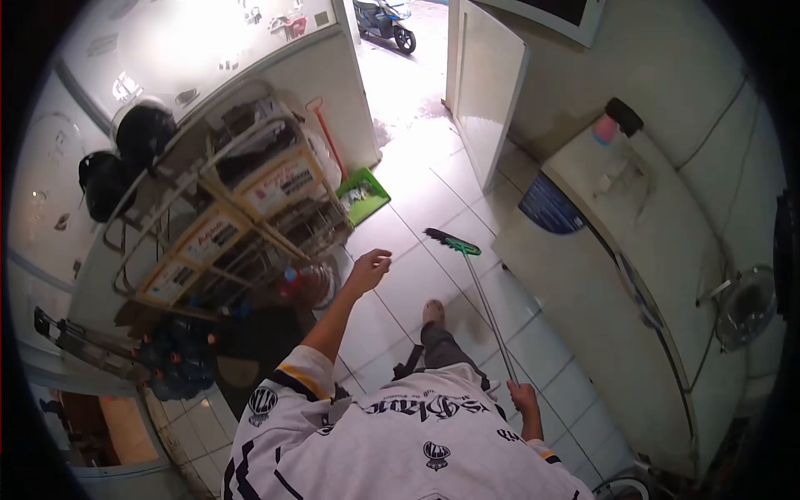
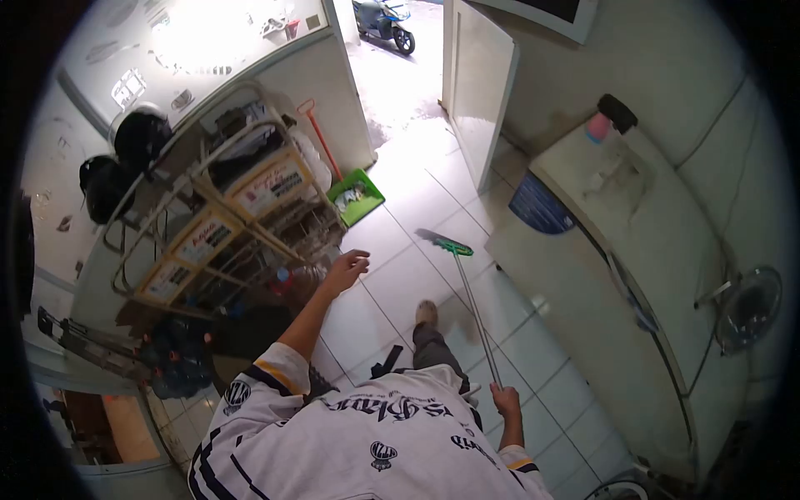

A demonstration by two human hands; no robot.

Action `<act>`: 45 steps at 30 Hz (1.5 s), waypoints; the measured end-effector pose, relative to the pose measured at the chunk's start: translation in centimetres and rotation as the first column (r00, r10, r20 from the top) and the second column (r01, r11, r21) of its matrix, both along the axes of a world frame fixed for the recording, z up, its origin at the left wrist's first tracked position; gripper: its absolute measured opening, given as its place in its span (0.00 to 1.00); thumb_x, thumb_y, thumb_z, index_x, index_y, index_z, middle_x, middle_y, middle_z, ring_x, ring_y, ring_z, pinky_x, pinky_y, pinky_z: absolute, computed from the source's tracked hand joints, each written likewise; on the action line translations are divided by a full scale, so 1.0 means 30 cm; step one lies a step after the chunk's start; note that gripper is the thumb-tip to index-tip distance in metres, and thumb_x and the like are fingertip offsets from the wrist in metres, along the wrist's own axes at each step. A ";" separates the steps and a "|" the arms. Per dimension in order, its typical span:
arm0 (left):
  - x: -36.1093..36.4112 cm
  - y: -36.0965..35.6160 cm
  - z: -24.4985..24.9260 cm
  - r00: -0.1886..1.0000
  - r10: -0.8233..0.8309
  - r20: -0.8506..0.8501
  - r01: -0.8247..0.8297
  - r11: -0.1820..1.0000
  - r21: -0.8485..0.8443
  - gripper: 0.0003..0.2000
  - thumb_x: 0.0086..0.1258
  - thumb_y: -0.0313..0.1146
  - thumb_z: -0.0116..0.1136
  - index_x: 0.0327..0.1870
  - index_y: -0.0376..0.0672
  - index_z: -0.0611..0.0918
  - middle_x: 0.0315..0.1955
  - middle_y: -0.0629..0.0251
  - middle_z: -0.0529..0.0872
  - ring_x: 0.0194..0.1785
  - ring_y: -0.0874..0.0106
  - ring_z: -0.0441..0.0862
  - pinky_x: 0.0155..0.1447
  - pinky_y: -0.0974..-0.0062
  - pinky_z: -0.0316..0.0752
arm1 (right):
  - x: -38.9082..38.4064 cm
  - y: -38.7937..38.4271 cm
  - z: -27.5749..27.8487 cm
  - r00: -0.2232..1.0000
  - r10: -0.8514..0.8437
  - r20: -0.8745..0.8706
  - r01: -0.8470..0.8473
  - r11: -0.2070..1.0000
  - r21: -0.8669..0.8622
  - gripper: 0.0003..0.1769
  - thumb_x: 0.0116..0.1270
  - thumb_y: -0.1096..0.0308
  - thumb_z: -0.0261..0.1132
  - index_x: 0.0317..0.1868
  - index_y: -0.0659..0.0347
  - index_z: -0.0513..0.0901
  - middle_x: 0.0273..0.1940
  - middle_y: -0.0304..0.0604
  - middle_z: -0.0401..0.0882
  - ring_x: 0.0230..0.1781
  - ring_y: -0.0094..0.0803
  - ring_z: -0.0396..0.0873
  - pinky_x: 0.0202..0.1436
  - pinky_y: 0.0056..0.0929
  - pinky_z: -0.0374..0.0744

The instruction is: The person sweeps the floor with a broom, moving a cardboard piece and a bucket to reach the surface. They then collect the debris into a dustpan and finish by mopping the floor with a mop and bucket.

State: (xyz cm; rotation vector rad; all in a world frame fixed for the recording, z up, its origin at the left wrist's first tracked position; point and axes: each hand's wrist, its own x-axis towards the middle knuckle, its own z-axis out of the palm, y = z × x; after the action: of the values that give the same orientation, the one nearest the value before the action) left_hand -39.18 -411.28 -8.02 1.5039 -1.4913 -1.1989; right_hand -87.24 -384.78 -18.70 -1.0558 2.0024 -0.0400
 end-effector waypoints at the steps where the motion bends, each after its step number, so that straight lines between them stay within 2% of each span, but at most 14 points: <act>1: -0.015 -0.137 0.020 0.999 0.010 0.053 -0.009 1.000 -0.013 0.15 0.66 0.36 0.54 0.50 0.39 0.77 0.33 0.59 0.84 0.36 0.73 0.82 0.39 0.76 0.75 | 0.021 -0.120 -0.051 1.000 -0.004 0.013 0.004 1.000 -0.006 0.31 0.61 0.44 0.58 0.18 0.68 0.76 0.14 0.46 0.73 0.12 0.34 0.73 0.16 0.34 0.72; 9: 0.222 -1.060 0.319 0.918 0.082 0.388 -0.103 0.994 0.034 0.17 0.62 0.40 0.56 0.46 0.38 0.79 0.27 0.54 0.84 0.33 0.64 0.83 0.41 0.70 0.76 | 0.250 -0.989 0.076 0.998 0.031 -0.053 -0.032 0.999 -0.032 0.34 0.60 0.46 0.60 0.18 0.76 0.75 0.15 0.54 0.75 0.15 0.41 0.77 0.20 0.38 0.75; 14: 0.818 -1.810 -0.070 0.688 0.014 0.725 0.220 0.949 -0.227 0.11 0.56 0.38 0.59 0.37 0.45 0.82 0.31 0.59 0.84 0.38 0.56 0.80 0.44 0.63 0.75 | 0.420 -1.245 0.315 0.992 -0.093 -0.083 0.107 0.977 0.184 0.33 0.59 0.43 0.58 0.36 0.74 0.81 0.28 0.58 0.80 0.27 0.47 0.82 0.31 0.39 0.79; 16: 1.042 -2.063 -0.140 0.391 0.192 0.900 0.810 0.392 -0.436 0.02 0.63 0.33 0.57 0.32 0.48 0.78 0.34 0.63 0.79 0.42 0.66 0.78 0.45 0.65 0.74 | 0.512 -1.248 0.364 0.977 -0.197 -0.077 0.210 0.947 0.244 0.32 0.59 0.42 0.58 0.37 0.70 0.81 0.31 0.57 0.81 0.30 0.47 0.82 0.35 0.41 0.79; 18: 1.149 -2.260 -0.181 0.548 0.234 0.803 -0.023 0.964 -0.265 0.13 0.63 0.35 0.55 0.45 0.39 0.76 0.41 0.59 0.80 0.49 0.64 0.76 0.53 0.62 0.70 | 0.648 -1.224 0.365 0.963 -0.239 -0.124 0.266 0.919 0.291 0.31 0.60 0.41 0.57 0.37 0.68 0.81 0.37 0.57 0.81 0.40 0.48 0.80 0.44 0.42 0.77; 19: 1.183 -2.338 -0.219 0.297 0.177 0.938 -0.006 0.983 -0.184 0.21 0.65 0.35 0.56 0.58 0.41 0.71 0.48 0.57 0.77 0.48 0.65 0.77 0.54 0.65 0.72 | 0.698 -1.239 0.418 0.958 -0.256 -0.126 0.284 0.902 0.326 0.32 0.60 0.41 0.57 0.38 0.68 0.81 0.39 0.58 0.80 0.43 0.48 0.79 0.46 0.42 0.76; 21: 1.268 -2.396 -0.181 0.105 0.029 0.994 0.133 0.990 -0.043 0.16 0.54 0.42 0.62 0.42 0.47 0.79 0.41 0.56 0.80 0.45 0.56 0.77 0.46 0.58 0.75 | 0.863 -1.233 0.459 0.931 -0.329 -0.160 0.365 0.866 0.341 0.32 0.59 0.41 0.57 0.36 0.69 0.81 0.39 0.58 0.80 0.42 0.49 0.79 0.46 0.41 0.76; 22: 1.365 -2.431 -0.248 0.224 0.187 0.957 0.304 0.919 -0.251 0.15 0.51 0.46 0.62 0.35 0.47 0.79 0.36 0.56 0.80 0.42 0.51 0.77 0.44 0.55 0.74 | 0.957 -1.227 0.485 0.908 -0.383 -0.169 0.418 0.842 0.341 0.33 0.59 0.40 0.57 0.34 0.69 0.81 0.37 0.58 0.80 0.41 0.50 0.79 0.45 0.41 0.76; 24: 1.473 -2.488 -0.300 0.148 -0.036 0.988 0.207 0.978 0.004 0.25 0.55 0.51 0.60 0.54 0.52 0.77 0.55 0.52 0.75 0.59 0.52 0.69 0.60 0.57 0.67 | 1.081 -1.160 0.514 0.880 -0.438 -0.186 0.475 0.824 0.310 0.33 0.58 0.40 0.57 0.33 0.69 0.81 0.36 0.57 0.81 0.40 0.51 0.79 0.45 0.42 0.76; 25: 1.554 -2.545 -0.343 0.433 -0.229 0.872 0.211 0.966 0.149 0.33 0.57 0.52 0.59 0.64 0.48 0.69 0.62 0.51 0.68 0.66 0.56 0.62 0.68 0.61 0.58 | 1.144 -1.112 0.500 0.871 -0.446 -0.205 0.489 0.824 0.287 0.33 0.58 0.40 0.57 0.34 0.69 0.81 0.36 0.57 0.81 0.40 0.51 0.79 0.46 0.42 0.76; 27: 1.529 -2.552 -0.338 0.532 -0.309 0.788 0.235 0.948 0.213 0.36 0.58 0.50 0.60 0.64 0.37 0.65 0.63 0.48 0.65 0.68 0.55 0.59 0.70 0.64 0.54 | 1.245 -1.072 0.535 0.832 -0.478 -0.280 0.551 0.764 0.334 0.34 0.58 0.39 0.57 0.35 0.69 0.81 0.37 0.57 0.81 0.41 0.52 0.79 0.47 0.42 0.76; 28: 1.530 -2.567 -0.333 0.308 -0.337 0.890 0.267 0.928 0.259 0.34 0.58 0.49 0.60 0.62 0.36 0.68 0.61 0.49 0.68 0.64 0.53 0.65 0.66 0.63 0.62 | 1.290 -1.057 0.546 0.795 -0.532 -0.291 0.606 0.715 0.349 0.34 0.58 0.39 0.57 0.34 0.69 0.81 0.37 0.57 0.81 0.42 0.52 0.79 0.47 0.42 0.76; 30: 1.515 -2.592 -0.350 0.294 -0.320 0.901 0.251 0.935 0.250 0.29 0.60 0.49 0.58 0.56 0.36 0.71 0.50 0.47 0.77 0.52 0.50 0.73 0.56 0.60 0.70 | 1.367 -1.037 0.557 0.721 -0.620 -0.309 0.692 0.621 0.367 0.34 0.58 0.38 0.57 0.34 0.69 0.82 0.37 0.57 0.81 0.43 0.52 0.79 0.47 0.43 0.76; 45: 0.325 -2.105 -0.262 0.596 -0.714 0.368 0.580 0.700 0.417 0.19 0.60 0.44 0.56 0.43 0.39 0.71 0.36 0.52 0.76 0.36 0.56 0.72 0.40 0.64 0.69 | 1.799 -0.506 0.622 0.030 -0.932 -0.361 0.950 -0.086 0.302 0.33 0.57 0.42 0.57 0.45 0.66 0.81 0.49 0.57 0.78 0.52 0.51 0.76 0.56 0.42 0.72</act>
State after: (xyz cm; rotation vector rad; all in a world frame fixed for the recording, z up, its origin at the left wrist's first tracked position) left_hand -29.42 -474.43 -15.88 1.5546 -2.5021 -1.5220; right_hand -33.29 -399.94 -0.04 0.9641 2.1783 -0.2712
